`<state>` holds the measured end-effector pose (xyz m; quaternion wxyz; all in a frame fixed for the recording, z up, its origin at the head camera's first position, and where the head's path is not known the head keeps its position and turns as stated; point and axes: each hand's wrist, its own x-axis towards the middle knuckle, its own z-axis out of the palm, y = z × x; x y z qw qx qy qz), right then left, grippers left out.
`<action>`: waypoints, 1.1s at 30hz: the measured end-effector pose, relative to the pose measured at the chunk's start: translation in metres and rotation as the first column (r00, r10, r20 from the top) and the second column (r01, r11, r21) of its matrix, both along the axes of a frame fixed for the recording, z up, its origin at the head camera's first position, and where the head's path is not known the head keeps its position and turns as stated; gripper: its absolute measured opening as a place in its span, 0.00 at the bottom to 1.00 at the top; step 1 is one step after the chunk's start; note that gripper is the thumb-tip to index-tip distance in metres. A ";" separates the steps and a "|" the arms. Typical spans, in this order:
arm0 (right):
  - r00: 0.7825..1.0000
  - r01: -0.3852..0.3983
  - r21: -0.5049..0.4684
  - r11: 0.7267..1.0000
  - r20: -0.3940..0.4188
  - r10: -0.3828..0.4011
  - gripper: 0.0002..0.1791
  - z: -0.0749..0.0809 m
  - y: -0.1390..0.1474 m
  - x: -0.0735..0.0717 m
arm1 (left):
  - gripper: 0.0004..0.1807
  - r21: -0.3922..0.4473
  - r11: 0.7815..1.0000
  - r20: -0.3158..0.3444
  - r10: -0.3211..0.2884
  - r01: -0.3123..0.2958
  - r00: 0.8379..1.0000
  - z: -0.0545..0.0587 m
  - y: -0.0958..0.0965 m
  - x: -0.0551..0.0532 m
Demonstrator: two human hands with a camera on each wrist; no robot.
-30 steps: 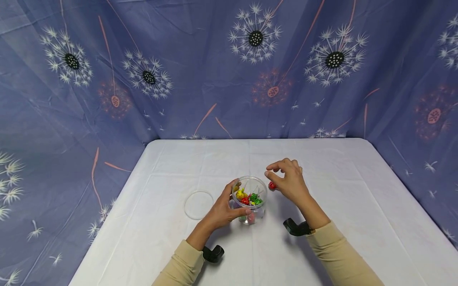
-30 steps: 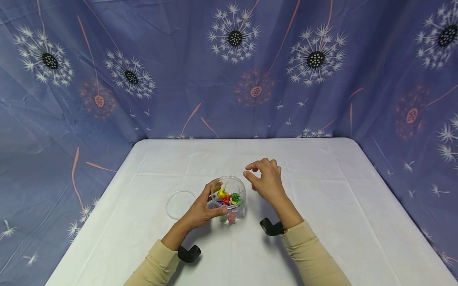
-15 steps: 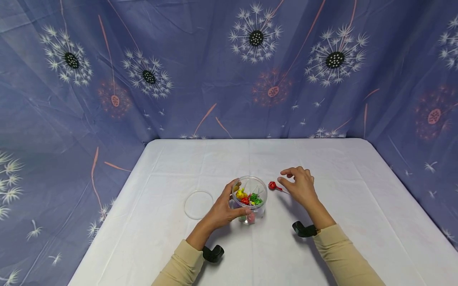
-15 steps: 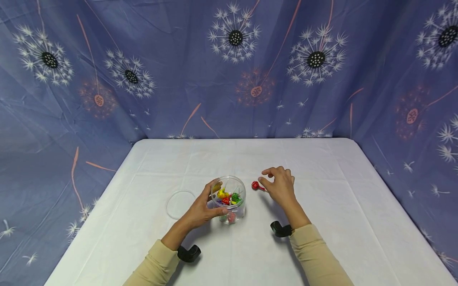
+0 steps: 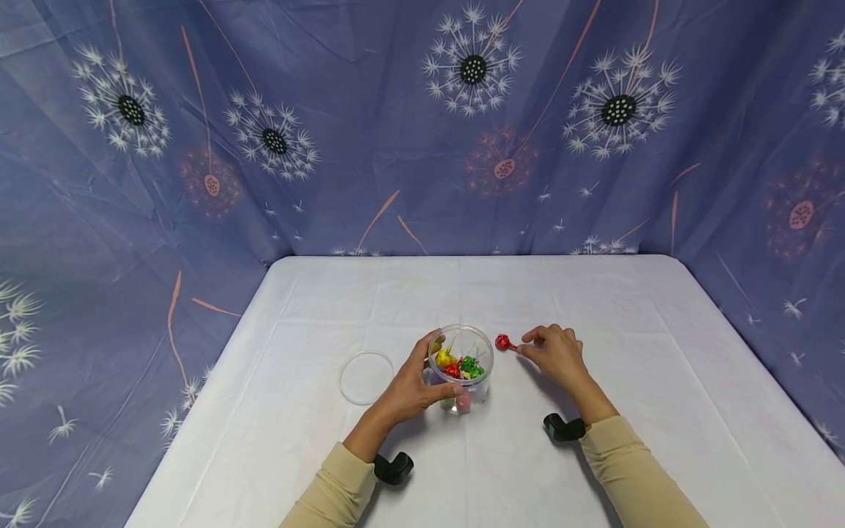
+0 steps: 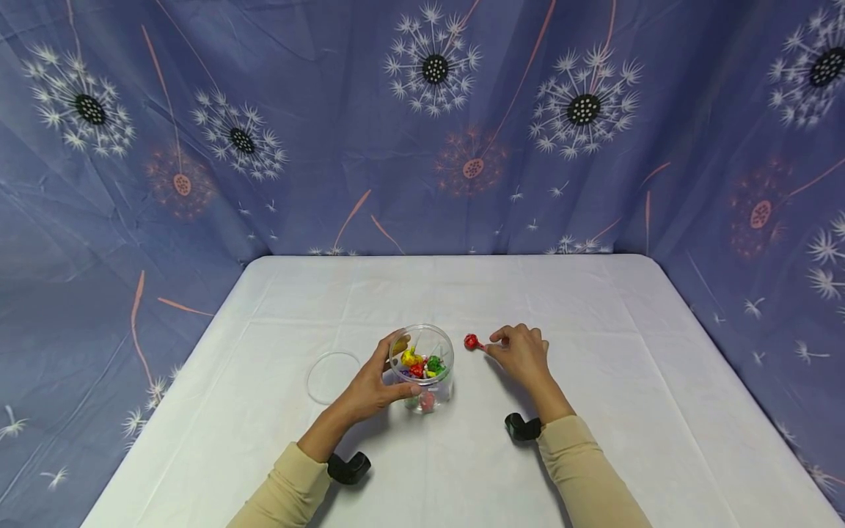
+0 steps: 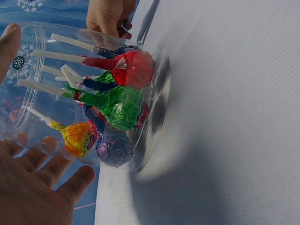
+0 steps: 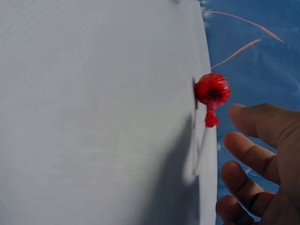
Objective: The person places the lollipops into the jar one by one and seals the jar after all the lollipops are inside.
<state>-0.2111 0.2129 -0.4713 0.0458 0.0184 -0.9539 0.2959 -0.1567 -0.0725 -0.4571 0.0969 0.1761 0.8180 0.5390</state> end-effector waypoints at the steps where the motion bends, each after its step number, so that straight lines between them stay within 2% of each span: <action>1: 1.000 0.002 0.003 1.000 0.005 -0.002 0.12 -0.001 0.000 0.000 | 0.53 0.000 1.000 0.002 0.000 0.000 1.000 0.000 0.000 0.000; 19: 1.000 0.003 0.025 1.000 0.025 -0.004 0.05 -0.016 0.006 0.000 | 0.53 -0.011 1.000 0.005 0.005 -0.005 1.000 0.001 0.000 0.000; 27: 1.000 0.004 0.026 1.000 0.005 -0.004 0.04 -0.019 0.007 -0.001 | 0.52 0.000 1.000 -0.006 -0.002 0.002 1.000 0.000 -0.001 0.000; 33: 0.998 0.021 -0.001 1.000 -0.052 -0.021 0.03 -0.016 0.005 -0.001 | 0.52 -0.003 1.000 -0.005 -0.002 0.002 1.000 0.000 -0.001 0.001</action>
